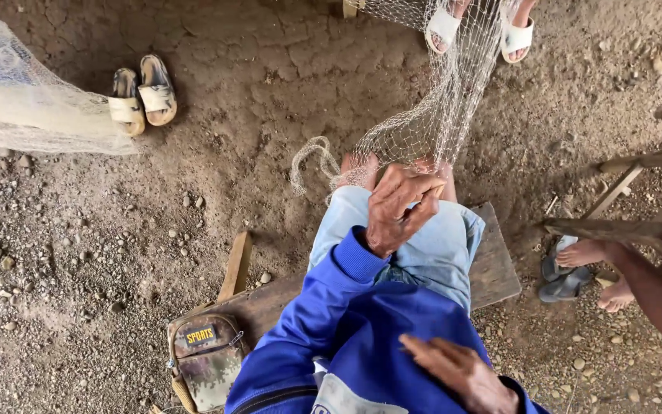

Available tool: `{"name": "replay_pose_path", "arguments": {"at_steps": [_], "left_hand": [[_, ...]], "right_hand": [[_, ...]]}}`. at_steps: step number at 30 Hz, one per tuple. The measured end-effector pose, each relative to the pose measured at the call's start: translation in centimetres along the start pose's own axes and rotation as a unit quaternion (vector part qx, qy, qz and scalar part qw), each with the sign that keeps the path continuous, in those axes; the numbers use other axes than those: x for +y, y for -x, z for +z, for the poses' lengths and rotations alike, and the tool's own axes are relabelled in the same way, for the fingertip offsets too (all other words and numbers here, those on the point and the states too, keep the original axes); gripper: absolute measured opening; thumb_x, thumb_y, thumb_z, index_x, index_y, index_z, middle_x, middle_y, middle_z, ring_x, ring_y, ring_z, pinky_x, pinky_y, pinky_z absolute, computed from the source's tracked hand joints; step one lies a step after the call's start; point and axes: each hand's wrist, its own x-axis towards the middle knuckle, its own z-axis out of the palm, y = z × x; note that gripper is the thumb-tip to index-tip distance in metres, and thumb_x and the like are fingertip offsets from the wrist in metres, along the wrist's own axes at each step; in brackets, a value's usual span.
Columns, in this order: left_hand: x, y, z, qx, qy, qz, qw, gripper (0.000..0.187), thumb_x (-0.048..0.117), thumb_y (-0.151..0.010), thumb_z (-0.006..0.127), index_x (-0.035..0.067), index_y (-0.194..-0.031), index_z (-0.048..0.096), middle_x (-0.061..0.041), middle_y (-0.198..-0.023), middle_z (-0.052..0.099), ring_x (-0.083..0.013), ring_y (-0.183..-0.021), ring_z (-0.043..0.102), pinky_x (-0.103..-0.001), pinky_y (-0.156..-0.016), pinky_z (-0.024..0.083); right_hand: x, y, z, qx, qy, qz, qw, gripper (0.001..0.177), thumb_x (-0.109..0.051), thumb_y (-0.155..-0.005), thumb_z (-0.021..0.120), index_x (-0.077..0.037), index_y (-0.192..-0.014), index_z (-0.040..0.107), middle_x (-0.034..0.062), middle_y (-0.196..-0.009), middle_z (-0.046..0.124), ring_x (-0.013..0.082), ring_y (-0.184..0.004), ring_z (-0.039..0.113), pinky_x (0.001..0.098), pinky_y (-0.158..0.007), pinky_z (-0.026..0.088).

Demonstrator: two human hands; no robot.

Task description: A person is using a net needle to weave and repair a fishing net while sitting on a bench.

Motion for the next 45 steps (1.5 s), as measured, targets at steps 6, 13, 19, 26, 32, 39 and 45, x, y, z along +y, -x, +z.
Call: {"name": "replay_pose_path", "arguments": {"at_steps": [6,13,19,26,32,39,45], "left_hand": [[1.1,0.7,-0.6,-0.070,0.043,-0.005,0.997,0.013,0.006,-0.086,0.052,0.006,-0.097,0.058,-0.003,-0.081,0.048,-0.0191,-0.073,0.045,-0.032,-0.071,0.040],[0.8,0.6,-1.5,-0.011,0.084,0.034,0.996,0.013,0.012,-0.090,0.047,0.004,-0.095,0.057,-0.007,-0.086,0.057,-0.0203,-0.075,0.052,-0.031,-0.072,0.041],[1.2,0.7,-1.7,-0.004,0.107,0.040,0.994,0.011,0.006,-0.087,0.050,0.004,-0.094,0.057,-0.007,-0.087,0.058,-0.0196,-0.076,0.053,-0.030,-0.073,0.041],[0.9,1.5,-1.7,-0.014,0.112,0.029,0.993,0.012,0.008,-0.087,0.050,0.004,-0.094,0.058,-0.007,-0.087,0.057,-0.0209,-0.074,0.049,-0.032,-0.072,0.040],[1.2,1.6,-2.0,-0.020,0.102,-0.002,0.995,0.013,0.011,-0.087,0.051,0.007,-0.095,0.059,-0.004,-0.087,0.056,-0.0195,-0.078,0.051,-0.031,-0.075,0.041],[0.6,1.6,-1.8,-0.013,0.106,0.010,0.994,0.012,0.010,-0.087,0.050,0.006,-0.096,0.058,-0.003,-0.087,0.055,-0.0184,-0.080,0.051,-0.031,-0.075,0.041],[0.7,0.9,-2.0,0.001,0.009,0.069,0.998,0.009,0.002,-0.084,0.057,0.003,-0.092,0.059,-0.009,-0.085,0.054,-0.0222,-0.076,0.050,-0.031,-0.069,0.044]], "right_hand": [[-3.8,-1.0,2.8,-0.070,0.616,-0.259,0.741,0.051,-0.007,-0.083,0.040,-0.003,-0.133,0.029,0.0069,-0.092,0.052,0.0212,-0.082,0.058,0.0313,-0.072,0.047],[-3.8,-1.3,2.8,-0.098,0.687,-0.297,0.657,0.053,-0.006,-0.082,0.038,-0.001,-0.133,0.028,0.0083,-0.101,0.052,0.0160,-0.090,0.054,0.0274,-0.074,0.045],[-3.5,-1.0,3.4,-0.096,0.685,-0.259,0.675,0.052,-0.008,-0.082,0.036,-0.007,-0.134,0.029,0.0057,-0.096,0.051,0.0174,-0.088,0.057,0.0273,-0.067,0.047],[-2.3,-1.3,3.6,-0.127,0.682,-0.256,0.673,0.053,-0.006,-0.083,0.035,-0.004,-0.135,0.025,0.0111,-0.103,0.050,0.0219,-0.102,0.050,0.0303,-0.076,0.046],[-0.9,-1.4,2.9,-0.178,0.651,-0.276,0.684,0.052,-0.013,-0.087,0.031,-0.001,-0.136,0.021,0.0135,-0.133,0.037,0.0330,-0.113,0.043,0.0362,-0.095,0.032],[-3.0,-1.7,3.9,-0.196,0.638,-0.226,0.710,0.053,-0.012,-0.086,0.029,-0.007,-0.138,0.021,0.0139,-0.128,0.042,0.0335,-0.114,0.041,0.0378,-0.094,0.031],[-4.9,-2.5,5.2,-0.154,0.657,-0.358,0.645,0.048,-0.002,-0.085,0.037,0.002,-0.132,0.029,0.0168,-0.110,0.052,0.0270,-0.101,0.051,0.0328,-0.083,0.043]]}}
